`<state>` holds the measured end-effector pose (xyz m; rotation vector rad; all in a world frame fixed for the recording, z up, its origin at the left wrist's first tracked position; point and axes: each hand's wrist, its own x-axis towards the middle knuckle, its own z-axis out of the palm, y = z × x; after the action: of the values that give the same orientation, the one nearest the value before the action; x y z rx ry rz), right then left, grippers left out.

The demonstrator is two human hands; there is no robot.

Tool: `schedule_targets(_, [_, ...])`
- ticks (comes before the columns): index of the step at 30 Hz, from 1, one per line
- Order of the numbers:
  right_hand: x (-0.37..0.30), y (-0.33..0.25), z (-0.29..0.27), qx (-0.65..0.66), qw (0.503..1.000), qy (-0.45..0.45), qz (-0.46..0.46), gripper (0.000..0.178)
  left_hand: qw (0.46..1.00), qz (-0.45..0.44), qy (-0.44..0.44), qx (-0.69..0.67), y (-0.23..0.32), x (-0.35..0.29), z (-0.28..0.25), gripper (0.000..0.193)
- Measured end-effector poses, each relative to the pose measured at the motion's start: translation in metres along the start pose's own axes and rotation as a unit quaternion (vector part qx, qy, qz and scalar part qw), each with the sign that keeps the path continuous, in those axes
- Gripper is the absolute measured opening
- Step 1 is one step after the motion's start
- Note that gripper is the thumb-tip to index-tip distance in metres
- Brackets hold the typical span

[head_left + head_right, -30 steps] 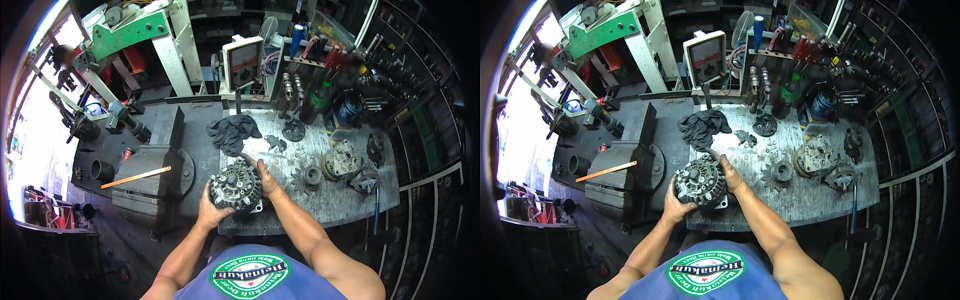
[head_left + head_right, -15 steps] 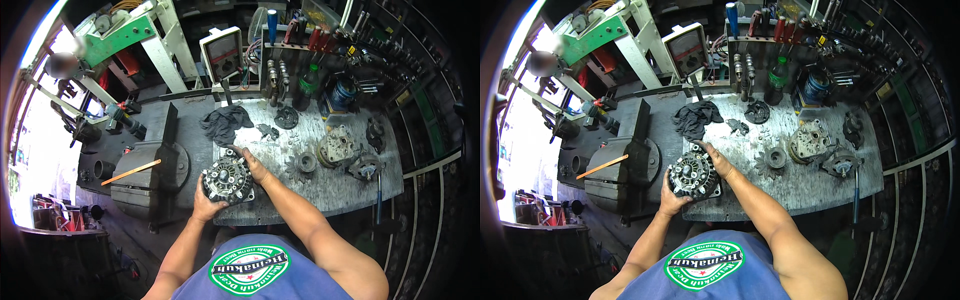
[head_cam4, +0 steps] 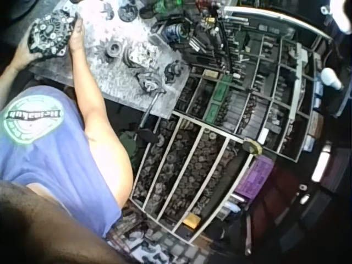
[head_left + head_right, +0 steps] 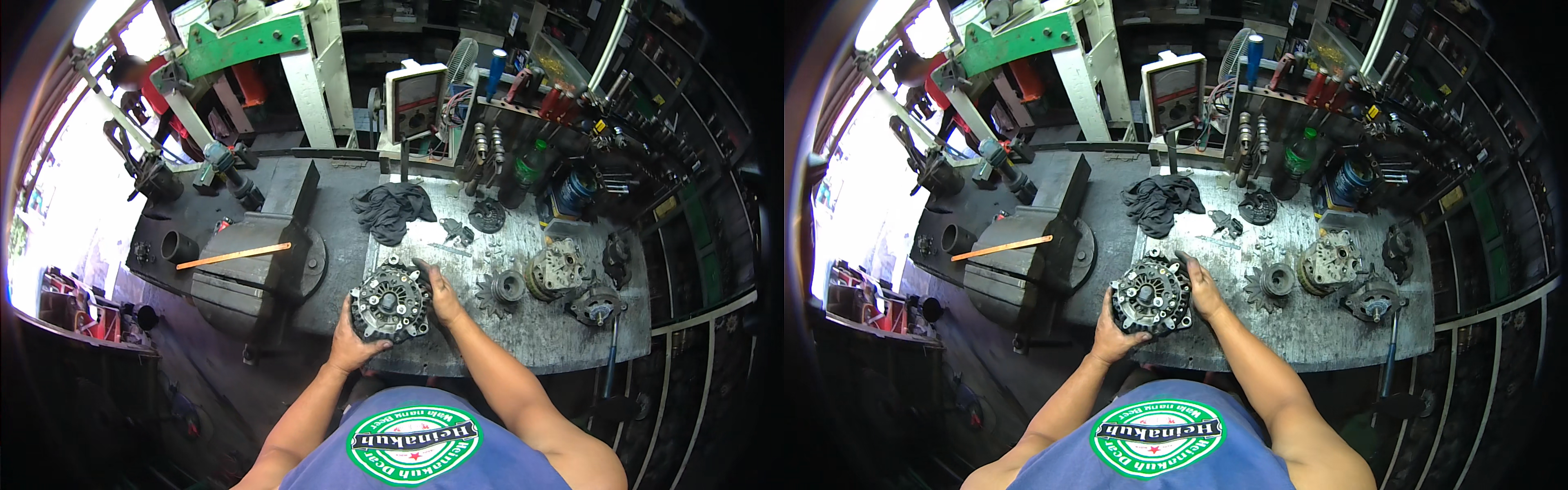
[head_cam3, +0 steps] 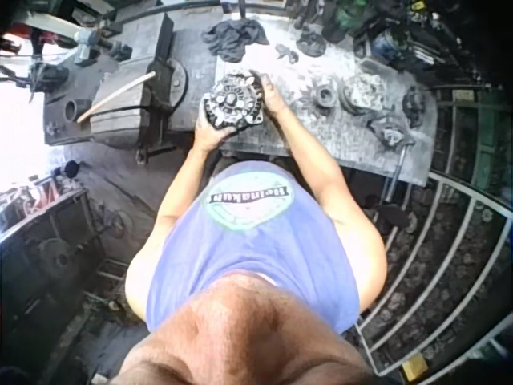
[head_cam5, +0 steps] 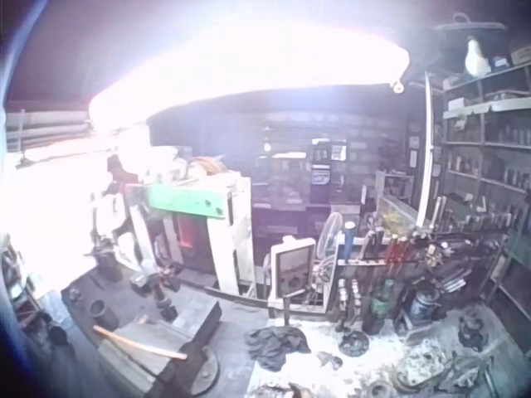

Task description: The person assembles a mechanical component on a workbench. They insert small cylindrical parts into a circular housing, use a hammer to tap them into place, and wipe the assembly with a cloth. The person handles the component repeatedly, adjusting and cleaning it throughout the process.

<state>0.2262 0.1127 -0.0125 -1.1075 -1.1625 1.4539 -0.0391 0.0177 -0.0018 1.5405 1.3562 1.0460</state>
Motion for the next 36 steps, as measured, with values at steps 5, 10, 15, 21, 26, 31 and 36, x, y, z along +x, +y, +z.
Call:
schedule_targets(5, [-0.070,-0.009,-0.016,-0.216,0.974,0.044,-0.042,0.072,0.999,0.002,-0.038,0.004,-0.008,-0.010,-0.014,0.146])
schedule_targets(10, [-0.130,-0.025,-0.006,-0.202,0.977,0.073,0.005,0.071,0.994,0.036,-0.102,0.017,-0.015,-0.018,-0.028,0.140])
schedule_targets(15, [-0.163,-0.020,0.026,-0.245,0.964,0.097,0.034,0.075,0.986,0.069,-0.144,0.043,-0.021,-0.030,-0.041,0.132])
schedule_targets(21, [-0.195,-0.023,0.055,-0.362,0.925,0.116,0.002,0.076,0.976,0.121,-0.170,0.061,-0.020,-0.041,-0.051,0.074])
schedule_targets(26, [-0.232,-0.033,0.053,-0.425,0.903,0.058,0.019,0.079,0.980,0.058,-0.172,0.085,-0.006,-0.058,-0.052,0.065])
schedule_targets(31, [-0.281,-0.019,0.023,-0.465,0.880,-0.009,0.101,0.078,0.990,0.045,-0.094,0.093,-0.010,-0.107,-0.053,0.061])
schedule_targets(36, [-0.368,0.024,-0.013,-0.470,0.866,-0.020,0.172,0.074,0.976,-0.066,-0.119,0.171,-0.040,-0.178,-0.059,0.062])
